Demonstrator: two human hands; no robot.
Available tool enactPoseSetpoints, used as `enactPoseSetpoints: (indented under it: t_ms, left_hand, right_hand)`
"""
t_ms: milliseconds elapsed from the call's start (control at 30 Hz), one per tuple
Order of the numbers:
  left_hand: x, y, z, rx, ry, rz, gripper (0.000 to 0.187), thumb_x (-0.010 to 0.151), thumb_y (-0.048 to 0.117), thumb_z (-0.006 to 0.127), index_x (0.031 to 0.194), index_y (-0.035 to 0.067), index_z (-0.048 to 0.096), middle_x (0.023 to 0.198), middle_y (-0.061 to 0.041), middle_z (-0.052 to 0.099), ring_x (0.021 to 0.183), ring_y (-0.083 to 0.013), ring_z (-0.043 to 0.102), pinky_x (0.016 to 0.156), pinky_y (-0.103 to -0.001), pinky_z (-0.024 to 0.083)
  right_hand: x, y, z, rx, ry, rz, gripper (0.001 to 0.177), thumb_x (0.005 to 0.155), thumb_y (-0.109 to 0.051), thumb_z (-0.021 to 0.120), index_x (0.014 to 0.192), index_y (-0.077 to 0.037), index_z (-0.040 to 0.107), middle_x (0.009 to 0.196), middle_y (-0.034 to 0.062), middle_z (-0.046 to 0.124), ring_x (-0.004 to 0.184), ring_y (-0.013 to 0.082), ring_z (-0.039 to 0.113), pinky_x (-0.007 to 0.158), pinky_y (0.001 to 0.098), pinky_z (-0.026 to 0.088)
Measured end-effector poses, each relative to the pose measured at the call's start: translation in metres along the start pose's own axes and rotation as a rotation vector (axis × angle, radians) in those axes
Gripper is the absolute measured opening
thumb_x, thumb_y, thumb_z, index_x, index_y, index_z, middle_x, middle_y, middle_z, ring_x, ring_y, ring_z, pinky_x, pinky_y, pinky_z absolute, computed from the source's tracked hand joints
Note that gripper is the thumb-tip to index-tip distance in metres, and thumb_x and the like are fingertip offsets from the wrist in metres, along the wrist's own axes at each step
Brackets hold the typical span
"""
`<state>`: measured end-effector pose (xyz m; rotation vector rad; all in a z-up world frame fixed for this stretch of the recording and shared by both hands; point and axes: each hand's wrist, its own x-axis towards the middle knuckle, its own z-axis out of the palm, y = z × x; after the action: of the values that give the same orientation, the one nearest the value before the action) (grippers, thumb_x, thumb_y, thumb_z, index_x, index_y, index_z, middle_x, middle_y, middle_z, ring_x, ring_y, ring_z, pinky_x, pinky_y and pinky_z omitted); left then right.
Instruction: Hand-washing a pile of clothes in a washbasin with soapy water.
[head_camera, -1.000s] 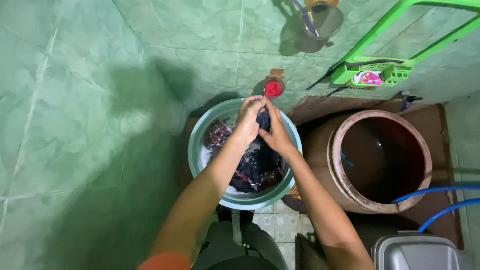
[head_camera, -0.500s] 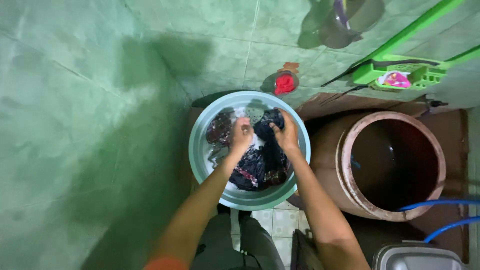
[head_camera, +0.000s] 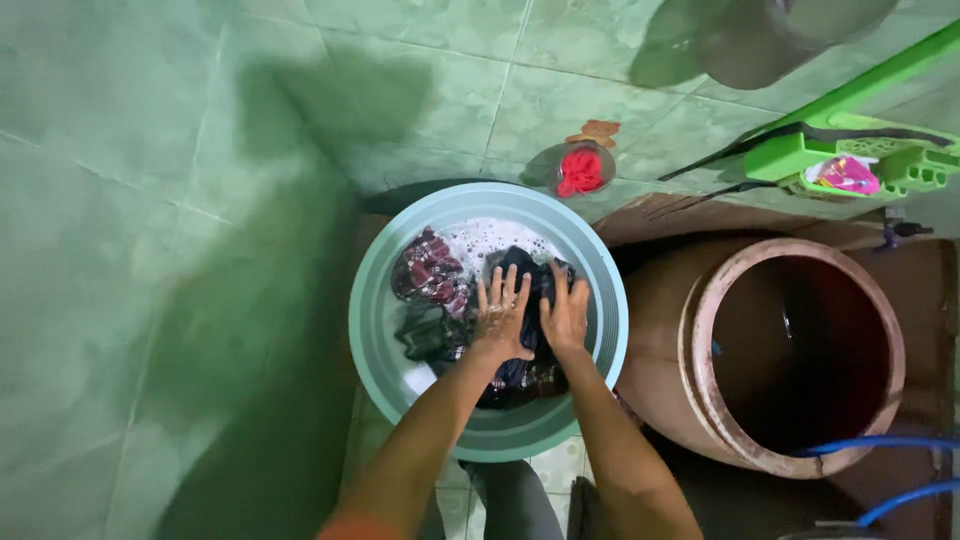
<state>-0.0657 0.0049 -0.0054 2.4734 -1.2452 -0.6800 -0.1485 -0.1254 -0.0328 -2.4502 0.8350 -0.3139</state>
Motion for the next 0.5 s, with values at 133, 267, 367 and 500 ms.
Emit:
enactPoseSetpoints:
  t_ms: [133, 267, 367, 500]
  left_hand:
    - [0.015, -0.018, 0.014, 0.077, 0.022, 0.032, 0.158, 0.041, 0.059, 0.099, 0.162, 0.011, 0.009, 0.169, -0.02, 0.004, 0.155, -0.0446, 0.004, 0.121, -0.066, 0.008]
    - [0.028, -0.035, 0.021, 0.105, 0.049, 0.105, 0.162, 0.038, 0.07, 0.093, 0.162, 0.006, 0.01, 0.169, -0.021, 0.006, 0.155, -0.0437, 0.005, 0.121, -0.066, 0.006]
    - [0.035, -0.044, 0.026, 0.159, -0.003, 0.133, 0.165, 0.039, 0.079, 0.087, 0.16, 0.0, 0.008, 0.169, -0.023, 0.006, 0.156, -0.0429, 0.003, 0.122, -0.064, 0.003]
    - [0.046, -0.05, 0.034, 0.261, -0.077, 0.149, 0.167, 0.044, 0.09, 0.077, 0.159, -0.009, 0.009, 0.169, -0.026, 0.008, 0.157, -0.0416, 0.003, 0.124, -0.059, 0.0]
  right_hand:
    - [-0.006, 0.012, 0.02, -0.235, -0.024, -0.022, 0.076, 0.084, -0.013, 0.073, 0.153, -0.018, 0.042, 0.131, 0.0294, 0.045, 0.124, 0.0482, 0.044, 0.102, 0.054, 0.041]
    - [-0.008, 0.023, 0.042, -0.246, -0.031, -0.112, 0.084, 0.079, -0.014, 0.074, 0.155, -0.018, 0.038, 0.136, 0.033, 0.042, 0.127, 0.0505, 0.041, 0.109, 0.0568, 0.034]
    - [-0.005, 0.028, 0.054, -0.281, -0.078, -0.131, 0.086, 0.079, -0.016, 0.074, 0.156, -0.016, 0.036, 0.139, 0.0336, 0.04, 0.131, 0.0514, 0.039, 0.111, 0.0589, 0.03]
    - [0.001, 0.026, 0.06, -0.348, -0.094, -0.191, 0.087, 0.079, -0.021, 0.073, 0.157, -0.014, 0.034, 0.142, 0.0353, 0.04, 0.134, 0.0518, 0.036, 0.113, 0.0599, 0.027]
